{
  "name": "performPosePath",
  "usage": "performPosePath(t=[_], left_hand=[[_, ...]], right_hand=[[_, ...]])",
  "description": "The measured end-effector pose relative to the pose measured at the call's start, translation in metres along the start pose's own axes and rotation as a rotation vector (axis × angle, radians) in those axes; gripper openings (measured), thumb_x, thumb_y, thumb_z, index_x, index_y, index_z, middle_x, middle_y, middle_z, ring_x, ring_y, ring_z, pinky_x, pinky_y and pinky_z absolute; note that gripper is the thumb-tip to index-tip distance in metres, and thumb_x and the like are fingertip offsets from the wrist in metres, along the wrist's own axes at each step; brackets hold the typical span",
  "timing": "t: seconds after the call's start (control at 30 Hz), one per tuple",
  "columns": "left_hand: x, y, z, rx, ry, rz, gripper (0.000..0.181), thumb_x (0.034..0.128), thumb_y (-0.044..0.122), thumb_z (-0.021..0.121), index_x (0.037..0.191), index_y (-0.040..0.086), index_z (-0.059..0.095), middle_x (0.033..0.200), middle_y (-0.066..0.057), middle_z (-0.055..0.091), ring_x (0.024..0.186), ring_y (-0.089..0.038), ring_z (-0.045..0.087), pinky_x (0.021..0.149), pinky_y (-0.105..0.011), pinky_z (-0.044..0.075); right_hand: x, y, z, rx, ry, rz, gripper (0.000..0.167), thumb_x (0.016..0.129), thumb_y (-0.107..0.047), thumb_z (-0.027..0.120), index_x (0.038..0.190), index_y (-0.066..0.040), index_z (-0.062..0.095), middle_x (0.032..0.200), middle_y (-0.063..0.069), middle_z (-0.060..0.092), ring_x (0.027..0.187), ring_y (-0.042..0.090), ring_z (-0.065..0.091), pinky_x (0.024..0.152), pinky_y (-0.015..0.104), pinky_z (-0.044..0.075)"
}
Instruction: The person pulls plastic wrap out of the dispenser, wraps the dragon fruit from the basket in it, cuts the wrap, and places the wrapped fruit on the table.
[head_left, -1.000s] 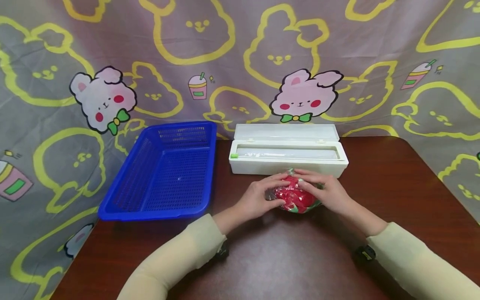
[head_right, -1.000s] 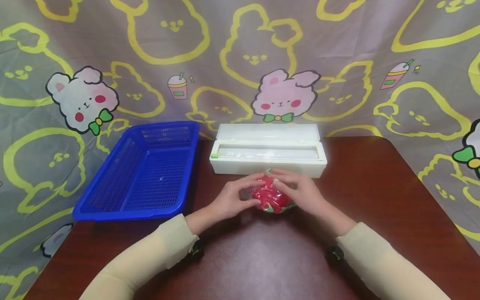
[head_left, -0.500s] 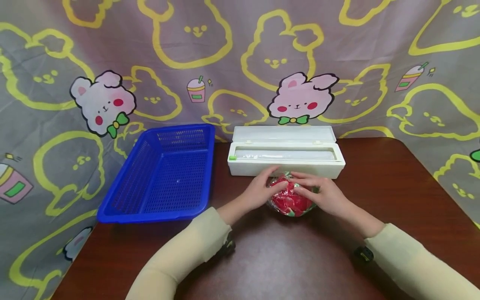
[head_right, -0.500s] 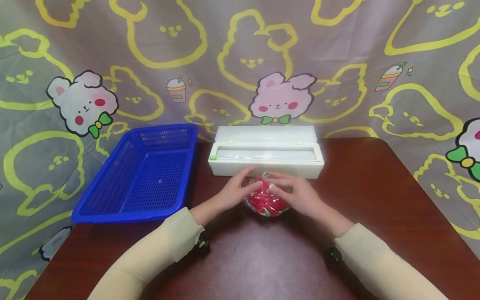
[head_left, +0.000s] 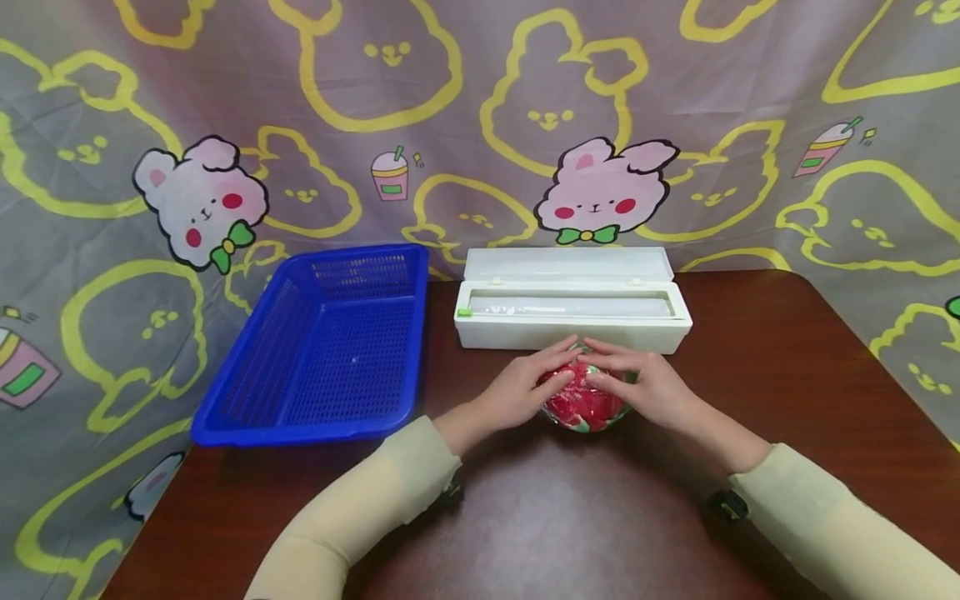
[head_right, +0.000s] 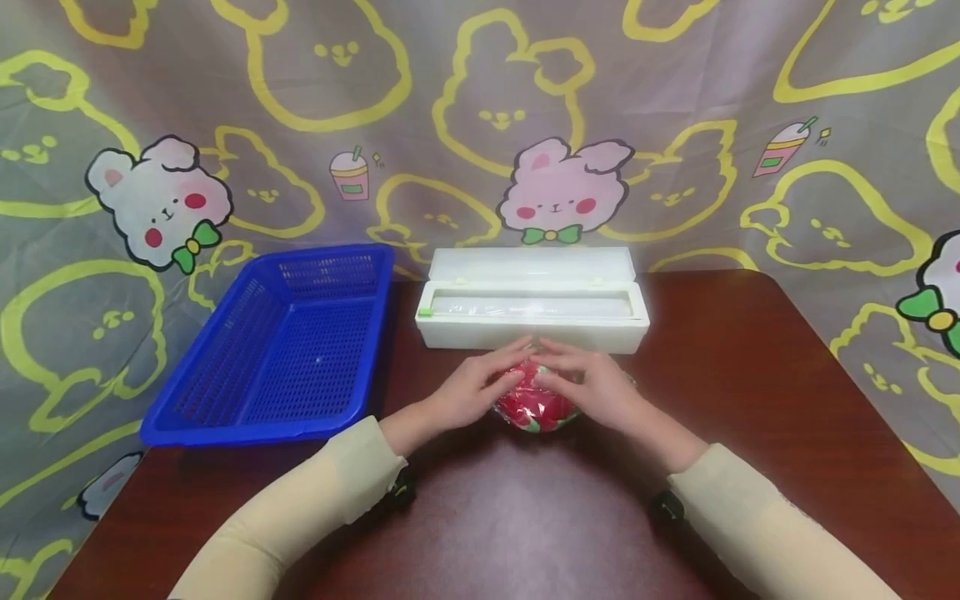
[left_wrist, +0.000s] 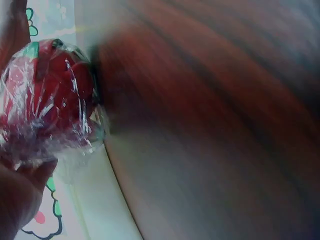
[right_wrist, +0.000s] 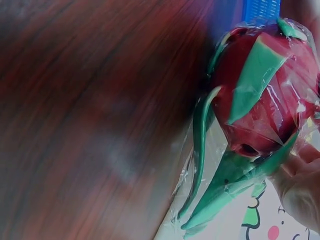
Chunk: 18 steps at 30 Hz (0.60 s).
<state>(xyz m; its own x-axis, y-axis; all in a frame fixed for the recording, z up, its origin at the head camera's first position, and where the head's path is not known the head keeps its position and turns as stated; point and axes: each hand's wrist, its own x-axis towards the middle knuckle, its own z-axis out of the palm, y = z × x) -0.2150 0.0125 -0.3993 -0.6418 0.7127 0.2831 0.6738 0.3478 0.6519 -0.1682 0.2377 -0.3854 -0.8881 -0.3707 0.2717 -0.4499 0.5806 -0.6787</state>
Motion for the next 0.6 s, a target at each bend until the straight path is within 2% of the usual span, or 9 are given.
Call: performPosePath(t=[0.07, 0.17, 0.23, 0.33, 0.47, 0.6], left_hand=[[0.002, 0.002, 0.001, -0.01, 0.071, -0.021, 0.04, 0.1003, 0.026, 0.055, 0.137, 0.011, 0.057, 0.144, 0.0, 0.047, 0.13, -0.008, 0.043, 0.106, -0.026, 0.034], [0.007, 0.006, 0.003, -0.047, 0.199, -0.1, 0.033, 0.0958, 0.025, 0.063, 0.127, 0.013, 0.066, 0.129, 0.001, 0.061, 0.116, -0.005, 0.056, 0.096, -0.021, 0.043], [0.01, 0.008, 0.005, -0.069, 0.25, -0.15, 0.03, 0.0933, 0.024, 0.067, 0.122, 0.014, 0.07, 0.121, 0.002, 0.066, 0.107, -0.003, 0.061, 0.088, -0.018, 0.047], [0.012, 0.009, 0.005, -0.12, 0.275, -0.209, 0.027, 0.0912, 0.023, 0.07, 0.116, 0.014, 0.073, 0.116, 0.003, 0.068, 0.103, -0.002, 0.062, 0.085, -0.017, 0.048], [0.013, 0.009, 0.005, -0.148, 0.283, -0.246, 0.023, 0.0898, 0.023, 0.072, 0.11, 0.014, 0.076, 0.115, 0.006, 0.069, 0.108, -0.003, 0.06, 0.089, -0.018, 0.046], [0.012, 0.007, 0.005, -0.135, 0.29, -0.253, 0.022, 0.089, 0.026, 0.073, 0.107, 0.015, 0.077, 0.113, 0.008, 0.069, 0.11, -0.004, 0.059, 0.092, -0.019, 0.045]], right_hand=[[0.001, -0.001, 0.0, 0.007, -0.004, 0.012, 0.041, 0.089, -0.017, 0.071, 0.128, -0.008, 0.064, 0.138, 0.015, 0.053, 0.124, 0.04, 0.05, 0.085, 0.048, 0.052], [0.004, -0.003, 0.001, 0.026, -0.013, 0.037, 0.042, 0.089, -0.018, 0.072, 0.129, -0.008, 0.064, 0.139, 0.013, 0.053, 0.125, 0.038, 0.05, 0.085, 0.045, 0.053], [0.005, -0.004, 0.0, 0.04, -0.025, 0.054, 0.042, 0.089, -0.021, 0.072, 0.129, -0.009, 0.064, 0.139, 0.012, 0.053, 0.126, 0.037, 0.05, 0.085, 0.044, 0.053], [0.006, -0.005, -0.005, 0.086, -0.058, 0.073, 0.044, 0.091, -0.022, 0.07, 0.132, -0.009, 0.061, 0.139, 0.011, 0.053, 0.127, 0.035, 0.049, 0.087, 0.042, 0.053], [0.001, -0.002, -0.023, 0.16, -0.043, 0.085, 0.044, 0.094, -0.017, 0.065, 0.137, -0.007, 0.056, 0.137, 0.013, 0.055, 0.121, 0.031, 0.051, 0.086, 0.028, 0.052], [-0.008, 0.008, -0.039, 0.157, -0.008, 0.068, 0.046, 0.093, -0.01, 0.066, 0.137, -0.002, 0.054, 0.135, 0.018, 0.054, 0.115, 0.015, 0.052, 0.082, 0.02, 0.05]])
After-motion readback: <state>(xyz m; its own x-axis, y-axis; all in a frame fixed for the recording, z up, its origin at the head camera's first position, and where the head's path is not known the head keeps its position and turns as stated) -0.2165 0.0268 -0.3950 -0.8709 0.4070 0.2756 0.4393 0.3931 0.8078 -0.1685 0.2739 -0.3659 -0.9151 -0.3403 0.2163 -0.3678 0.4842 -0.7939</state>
